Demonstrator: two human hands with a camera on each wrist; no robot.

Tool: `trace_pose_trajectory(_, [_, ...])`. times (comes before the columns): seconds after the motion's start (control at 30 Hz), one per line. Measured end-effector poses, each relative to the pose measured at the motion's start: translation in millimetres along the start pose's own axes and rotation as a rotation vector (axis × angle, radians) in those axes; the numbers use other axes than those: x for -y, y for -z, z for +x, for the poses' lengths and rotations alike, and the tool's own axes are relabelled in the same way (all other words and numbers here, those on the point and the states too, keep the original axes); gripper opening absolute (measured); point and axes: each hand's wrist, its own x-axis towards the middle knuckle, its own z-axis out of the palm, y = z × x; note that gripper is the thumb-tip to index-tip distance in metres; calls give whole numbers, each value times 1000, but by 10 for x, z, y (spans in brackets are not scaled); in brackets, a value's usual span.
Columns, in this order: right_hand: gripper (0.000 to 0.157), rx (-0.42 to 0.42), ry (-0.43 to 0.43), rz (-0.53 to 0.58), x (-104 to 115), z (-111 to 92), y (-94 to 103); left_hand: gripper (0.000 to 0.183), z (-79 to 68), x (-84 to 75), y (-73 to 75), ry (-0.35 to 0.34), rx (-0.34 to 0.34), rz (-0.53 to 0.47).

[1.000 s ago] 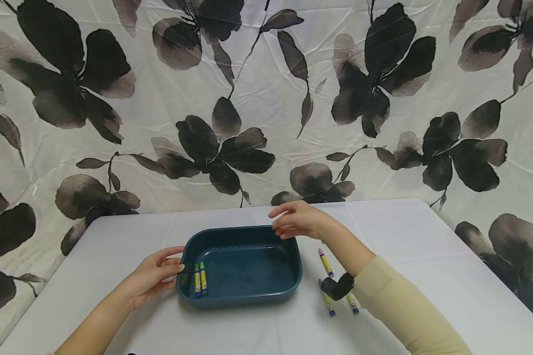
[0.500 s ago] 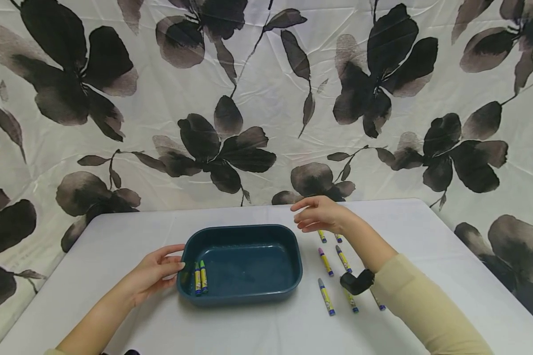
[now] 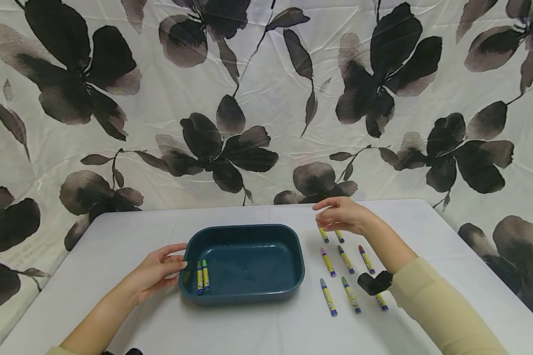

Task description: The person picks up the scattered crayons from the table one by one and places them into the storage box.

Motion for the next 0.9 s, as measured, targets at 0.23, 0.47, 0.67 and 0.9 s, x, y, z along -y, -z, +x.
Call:
trace_pose_trajectory(0.23, [42,-25,-28,23,-93,0,141,63,4,15,-2,3,-6,-1])
trace_pose_trajectory(0.47, [43,-56,-45,32,-167,-7,256,63,4,9,-7,4,-16,3])
trace_pose_trajectory(0.67, [45,-78,-76,71,-261,-24,320,64,9,11,-5,0,-10,1])
trace_pose_trajectory(0.9, [44,-107,-106,91,-385,-26,380,64,9,32,7,-10,3,0])
